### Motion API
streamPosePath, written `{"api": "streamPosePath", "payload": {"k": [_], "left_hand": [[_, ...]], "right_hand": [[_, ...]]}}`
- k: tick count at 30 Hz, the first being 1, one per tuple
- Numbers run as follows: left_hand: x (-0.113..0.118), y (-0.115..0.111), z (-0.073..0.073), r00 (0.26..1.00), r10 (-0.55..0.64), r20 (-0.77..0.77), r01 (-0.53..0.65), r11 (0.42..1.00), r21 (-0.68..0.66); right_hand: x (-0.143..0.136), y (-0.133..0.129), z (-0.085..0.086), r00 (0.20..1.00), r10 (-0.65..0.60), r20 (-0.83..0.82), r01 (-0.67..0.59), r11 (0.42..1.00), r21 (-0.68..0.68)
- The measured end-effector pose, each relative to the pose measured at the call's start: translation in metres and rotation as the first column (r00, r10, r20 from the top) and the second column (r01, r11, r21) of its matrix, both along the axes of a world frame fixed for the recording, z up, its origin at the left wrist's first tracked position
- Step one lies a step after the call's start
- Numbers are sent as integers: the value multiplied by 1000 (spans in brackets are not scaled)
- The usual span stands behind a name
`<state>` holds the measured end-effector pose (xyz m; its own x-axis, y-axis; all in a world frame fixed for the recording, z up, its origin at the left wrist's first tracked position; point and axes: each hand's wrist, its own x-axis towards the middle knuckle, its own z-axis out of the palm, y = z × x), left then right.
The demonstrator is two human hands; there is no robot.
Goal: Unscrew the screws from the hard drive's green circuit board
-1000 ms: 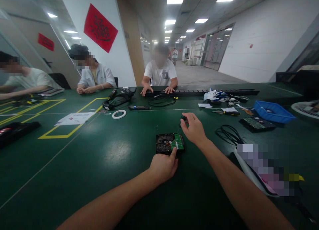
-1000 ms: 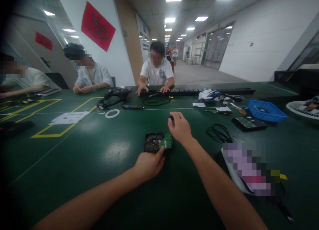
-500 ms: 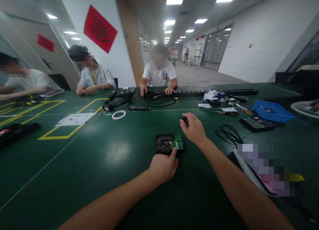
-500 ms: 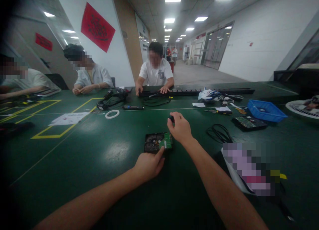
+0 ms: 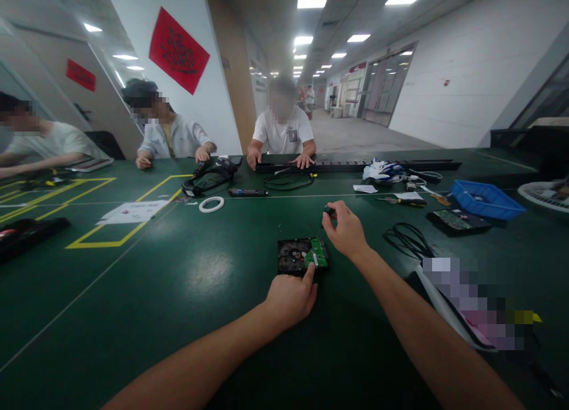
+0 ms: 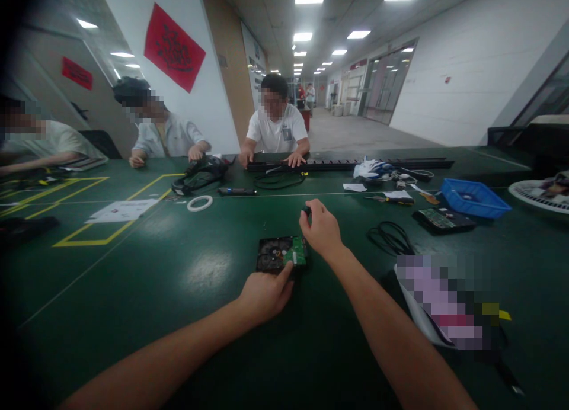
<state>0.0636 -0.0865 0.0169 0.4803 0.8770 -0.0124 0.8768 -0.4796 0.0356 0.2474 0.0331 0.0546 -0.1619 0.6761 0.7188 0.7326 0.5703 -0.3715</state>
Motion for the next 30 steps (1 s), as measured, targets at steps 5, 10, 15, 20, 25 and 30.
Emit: {"api": "streamPosePath", "payload": {"k": [5, 10, 15, 20, 25, 30], "left_hand": [[0, 1, -2, 1000, 12, 13, -12, 1000, -8], [0, 1, -3, 1000, 10, 13, -10, 1000, 8], [0, 1, -3, 1000, 14, 11, -14, 1000, 10], [0, 1, -3, 999, 29, 17, -29, 999, -13], [0, 1, -2, 1000, 21, 15, -21, 1000, -18], [0, 1, -2, 1000, 13, 14, -13, 1000, -9]], "right_hand": [[0, -1, 2, 1000, -12, 3, 12, 1000, 8], [-1, -4, 3, 1000, 2, 8, -2, 1000, 3], [-1, -4, 3, 1000, -4, 8, 4, 1000, 2], [-1, -2, 3, 1000, 1, -1, -1, 1000, 3], [-1, 0, -1, 999, -19, -27, 19, 1000, -6], [1, 1, 0, 1000, -13, -19, 12, 1000, -16]]}}
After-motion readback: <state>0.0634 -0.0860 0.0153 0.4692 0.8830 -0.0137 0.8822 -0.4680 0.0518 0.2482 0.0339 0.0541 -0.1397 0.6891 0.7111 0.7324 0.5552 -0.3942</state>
